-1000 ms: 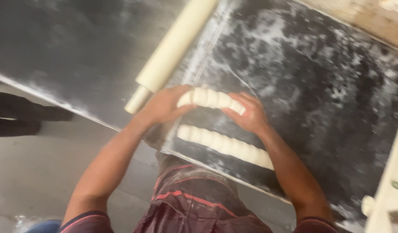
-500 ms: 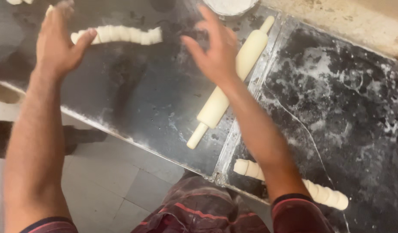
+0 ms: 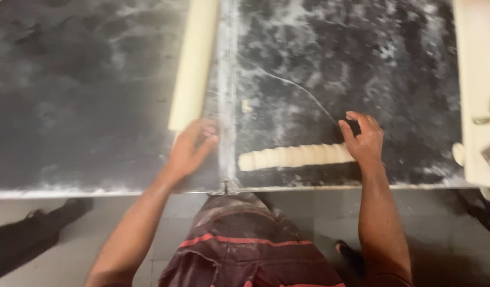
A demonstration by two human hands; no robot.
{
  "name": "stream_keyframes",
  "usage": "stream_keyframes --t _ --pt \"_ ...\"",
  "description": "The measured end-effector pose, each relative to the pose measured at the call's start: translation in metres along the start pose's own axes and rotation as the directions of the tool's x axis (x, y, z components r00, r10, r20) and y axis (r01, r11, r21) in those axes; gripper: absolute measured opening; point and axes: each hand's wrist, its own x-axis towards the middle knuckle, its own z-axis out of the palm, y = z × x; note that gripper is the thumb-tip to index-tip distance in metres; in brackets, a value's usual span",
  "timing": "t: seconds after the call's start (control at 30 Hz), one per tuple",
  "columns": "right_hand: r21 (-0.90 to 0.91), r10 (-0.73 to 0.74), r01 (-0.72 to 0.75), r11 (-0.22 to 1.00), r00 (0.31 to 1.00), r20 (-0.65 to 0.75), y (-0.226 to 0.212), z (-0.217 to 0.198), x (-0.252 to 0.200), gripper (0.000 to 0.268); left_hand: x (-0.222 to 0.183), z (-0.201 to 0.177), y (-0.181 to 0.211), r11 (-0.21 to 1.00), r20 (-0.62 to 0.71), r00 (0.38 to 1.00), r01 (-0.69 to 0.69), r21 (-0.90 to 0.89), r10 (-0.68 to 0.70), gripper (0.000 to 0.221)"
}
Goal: The person uses a roller cutter to trim a large dough sheet, rolls the dough into a long log, and cuts the log into small pieces using a bench scraper.
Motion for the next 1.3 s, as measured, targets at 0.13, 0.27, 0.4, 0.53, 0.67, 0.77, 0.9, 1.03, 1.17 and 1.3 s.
stream_keyframes --t 0.13,0.27,0.4,0.53,0.67,0.77,0.9,1.03,1.17,1.3 --pt "-0.174 -0.202 0.220 0.960 0.973 0.115 0.042 -0.036 -0.024 0.050 0.001 0.081 0.024 0.984 0.237 0.968 -0.118 0.132 0.084 0.055" --pt "-0.079 -0.239 0.278 0.957 0.916 0.323 0.050 -0.032 -0.047 0.080 -0.007 0.131 0.035 0.865 0.362 0.932 -0.178 0.470 -0.005 0.085" --pt "-0.108 -0.370 0.426 0.898 0.865 0.338 0.049 -0.007 -0.063 0.090 -0.007 0.160 0.023 0.761 0.304 0.953 -0.205 0.615 0.011 0.083" --pt "-0.146 -0.406 0.471 0.870 0.852 0.331 0.052 0.002 -0.053 0.091 -0.001 0.169 0.020 0.705 0.344 0.935 -0.188 0.683 -0.084 0.079" --pt "-0.071 -0.279 0.383 0.921 0.775 0.568 0.055 0.012 -0.034 0.076 0.026 0.179 0.025 0.764 0.465 0.869 -0.181 0.620 -0.171 0.069" --pt "0.126 -0.200 0.157 0.980 0.706 0.679 0.060 0.019 -0.009 0.064 0.045 0.169 0.024 0.880 0.513 0.804 0.027 0.474 -0.301 0.060" --pt "0.317 -0.133 -0.286 0.904 0.516 0.846 0.061 0.034 0.001 0.053 0.052 0.148 0.009 0.932 0.598 0.719 0.327 0.157 -0.353 0.060" --pt "0.418 -0.151 -0.578 0.700 0.453 0.879 0.041 0.066 -0.009 0.052 0.025 0.114 -0.001 0.862 0.591 0.683 0.504 0.045 -0.430 0.063" --pt "0.456 -0.158 -0.655 0.603 0.462 0.873 -0.020 0.100 -0.002 0.051 -0.010 0.044 -0.001 0.840 0.467 0.779 0.527 -0.127 -0.418 0.057" --pt "0.509 -0.166 -0.671 0.539 0.508 0.845 -0.113 0.144 0.027 0.052 -0.033 -0.047 -0.006 0.734 0.376 0.765 0.628 -0.258 -0.523 0.052"
